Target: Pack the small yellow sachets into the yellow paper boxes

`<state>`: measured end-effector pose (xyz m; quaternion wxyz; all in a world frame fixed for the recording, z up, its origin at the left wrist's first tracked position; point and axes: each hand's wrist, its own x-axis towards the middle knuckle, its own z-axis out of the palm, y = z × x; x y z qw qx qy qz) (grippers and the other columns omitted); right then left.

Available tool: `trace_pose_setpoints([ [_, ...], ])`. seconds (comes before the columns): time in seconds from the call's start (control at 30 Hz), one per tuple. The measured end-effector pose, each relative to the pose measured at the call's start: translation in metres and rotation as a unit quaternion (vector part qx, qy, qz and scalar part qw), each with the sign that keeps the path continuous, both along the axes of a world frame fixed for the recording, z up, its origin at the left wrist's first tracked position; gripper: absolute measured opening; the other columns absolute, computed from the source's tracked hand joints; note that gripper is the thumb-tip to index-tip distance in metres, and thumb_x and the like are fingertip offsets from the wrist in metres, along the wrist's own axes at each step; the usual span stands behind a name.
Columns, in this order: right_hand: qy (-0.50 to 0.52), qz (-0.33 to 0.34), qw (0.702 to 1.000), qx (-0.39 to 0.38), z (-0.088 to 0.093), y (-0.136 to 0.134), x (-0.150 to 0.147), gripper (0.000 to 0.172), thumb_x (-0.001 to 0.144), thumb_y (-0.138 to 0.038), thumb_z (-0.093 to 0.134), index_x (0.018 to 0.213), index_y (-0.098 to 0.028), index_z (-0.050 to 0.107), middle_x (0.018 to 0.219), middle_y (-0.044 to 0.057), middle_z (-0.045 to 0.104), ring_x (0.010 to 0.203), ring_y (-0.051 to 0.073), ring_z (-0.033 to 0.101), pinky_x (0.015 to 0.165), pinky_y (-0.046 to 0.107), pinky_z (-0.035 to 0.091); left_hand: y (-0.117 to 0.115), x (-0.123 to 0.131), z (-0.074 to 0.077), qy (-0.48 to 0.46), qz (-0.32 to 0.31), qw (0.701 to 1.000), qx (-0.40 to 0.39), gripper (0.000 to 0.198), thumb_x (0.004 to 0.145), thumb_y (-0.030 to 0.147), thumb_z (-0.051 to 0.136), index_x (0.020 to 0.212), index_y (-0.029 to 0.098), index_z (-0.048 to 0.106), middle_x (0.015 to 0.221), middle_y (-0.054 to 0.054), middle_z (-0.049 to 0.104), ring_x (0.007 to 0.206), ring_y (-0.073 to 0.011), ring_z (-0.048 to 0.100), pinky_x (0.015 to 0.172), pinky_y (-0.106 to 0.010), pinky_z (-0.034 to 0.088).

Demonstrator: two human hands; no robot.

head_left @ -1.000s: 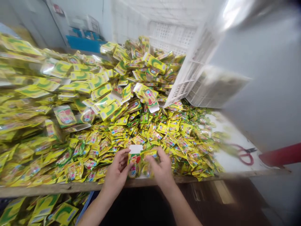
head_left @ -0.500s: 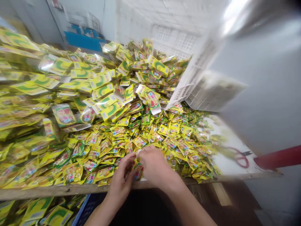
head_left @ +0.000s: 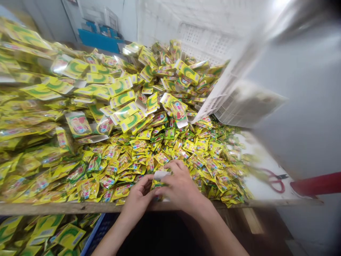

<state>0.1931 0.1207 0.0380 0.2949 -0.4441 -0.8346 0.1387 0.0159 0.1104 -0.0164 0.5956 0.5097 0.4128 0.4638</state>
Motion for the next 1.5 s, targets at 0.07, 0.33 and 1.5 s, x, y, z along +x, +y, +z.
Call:
trace_pose_setpoints([
  [0.07, -0.005, -0.003, 1.0, -0.012, 0.002, -0.003, -0.002, 0.016, 0.076, -0.032, 0.08, 0.085, -0.022, 0.07, 0.112, 0.007, 0.058, 0.11, 0.027, 0.046, 0.09, 0.042, 0.042, 0.0, 0.0, 0.001, 0.012, -0.003, 1.0, 0.012, 0.028, 0.08, 0.025, 0.071, 0.108, 0.022, 0.065, 0.112, -0.004, 0.07, 0.106, -0.0215, 0.063, 0.094, -0.031, 0.049],
  [0.33, 0.105, -0.001, 0.993, -0.047, -0.006, -0.008, -0.005, 0.009, 0.082, -0.03, 0.075, 0.089, -0.025, 0.074, 0.113, 0.007, 0.062, 0.112, 0.026, 0.05, 0.094, 0.044, 0.044, -0.002, -0.002, 0.001, 0.04, 0.012, 0.999, 0.026, 0.03, 0.08, 0.027, 0.071, 0.11, 0.023, 0.067, 0.11, -0.003, 0.071, 0.102, -0.0222, 0.065, 0.09, -0.031, 0.05],
  [1.5, 0.449, -0.102, 0.846, -0.268, -0.035, 0.009, -0.019, 0.013, 0.069, -0.028, 0.079, 0.081, -0.022, 0.078, 0.073, 0.002, 0.069, 0.059, 0.015, 0.061, 0.054, 0.026, 0.051, 0.015, -0.007, 0.013, 0.12, 0.1, 0.986, 0.062, 0.027, 0.083, 0.034, 0.069, 0.109, 0.025, 0.073, 0.11, -0.005, 0.075, 0.099, -0.0221, 0.069, 0.089, -0.033, 0.055],
])
